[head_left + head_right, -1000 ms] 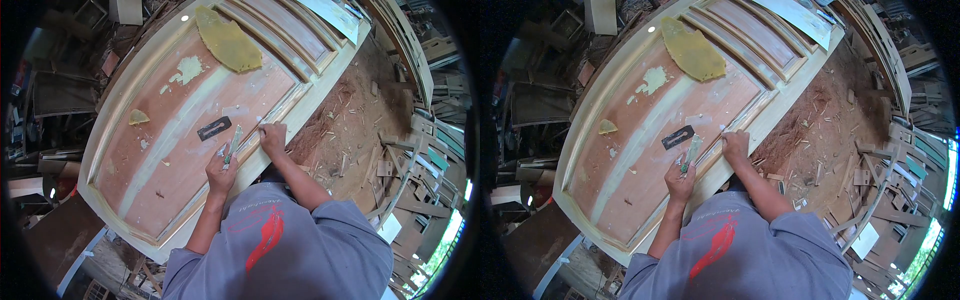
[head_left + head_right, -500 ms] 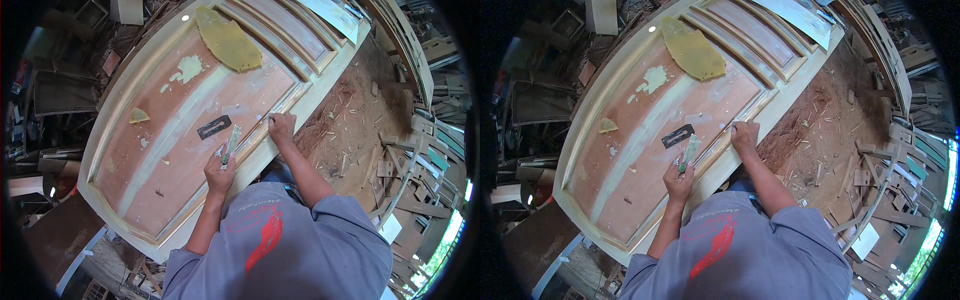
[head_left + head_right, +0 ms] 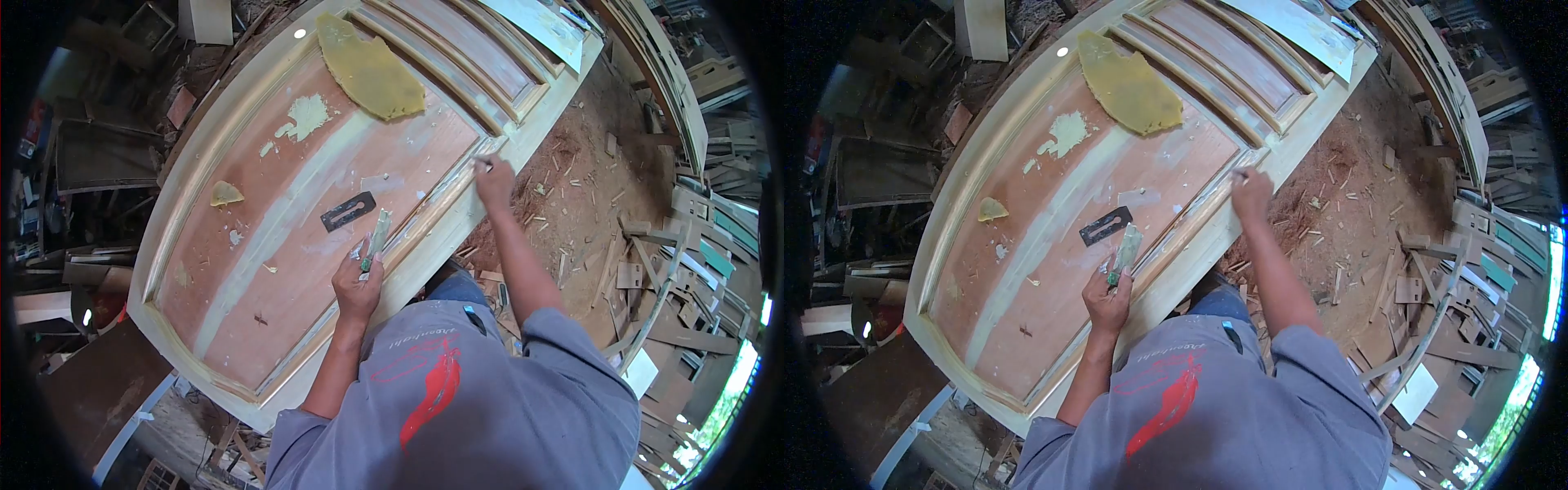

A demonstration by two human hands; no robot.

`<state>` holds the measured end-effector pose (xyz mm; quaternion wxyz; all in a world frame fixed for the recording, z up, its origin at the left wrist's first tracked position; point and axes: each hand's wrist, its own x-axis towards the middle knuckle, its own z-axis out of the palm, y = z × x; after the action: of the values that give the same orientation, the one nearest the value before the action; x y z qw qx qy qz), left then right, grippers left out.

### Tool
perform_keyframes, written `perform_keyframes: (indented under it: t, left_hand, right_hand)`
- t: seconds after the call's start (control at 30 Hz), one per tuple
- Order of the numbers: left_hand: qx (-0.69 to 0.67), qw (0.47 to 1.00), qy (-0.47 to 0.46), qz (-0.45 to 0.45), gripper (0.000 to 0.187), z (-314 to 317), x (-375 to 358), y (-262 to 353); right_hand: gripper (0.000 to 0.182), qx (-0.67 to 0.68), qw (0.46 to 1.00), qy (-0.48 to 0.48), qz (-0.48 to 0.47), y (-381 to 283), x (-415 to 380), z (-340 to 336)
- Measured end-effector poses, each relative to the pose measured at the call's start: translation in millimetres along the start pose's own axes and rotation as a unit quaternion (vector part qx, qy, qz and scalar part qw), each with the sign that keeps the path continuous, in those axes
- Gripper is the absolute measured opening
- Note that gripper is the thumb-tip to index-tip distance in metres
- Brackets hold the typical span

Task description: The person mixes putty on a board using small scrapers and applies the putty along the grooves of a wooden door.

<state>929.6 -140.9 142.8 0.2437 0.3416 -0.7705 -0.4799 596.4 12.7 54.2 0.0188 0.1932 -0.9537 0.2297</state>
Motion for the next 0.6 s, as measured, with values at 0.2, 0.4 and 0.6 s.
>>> perform_keyframes:
  t: [0.2, 0.4, 0.6]
  left_hand:
    - [-0.020, 0.997, -0.020, -0.067, 0.040, -1.4, -0.4, 6.6]
    - [-0.003, 1.000, -0.014, -0.015, 0.039, 3.1, 1.4, -0.6]
    - [-0.006, 0.999, -0.024, -0.025, 0.040, 6.0, 2.5, 1.9]
  right_hand:
    - [0.017, -0.061, 0.998, -0.005, 0.004, 21.1, 67.3, 1.1]
    - [0.017, -0.102, 0.994, -0.027, -0.041, 17.7, 74.0, 5.2]
    - [0.007, -0.134, 0.983, -0.072, -0.101, 11.3, 65.4, 7.5]
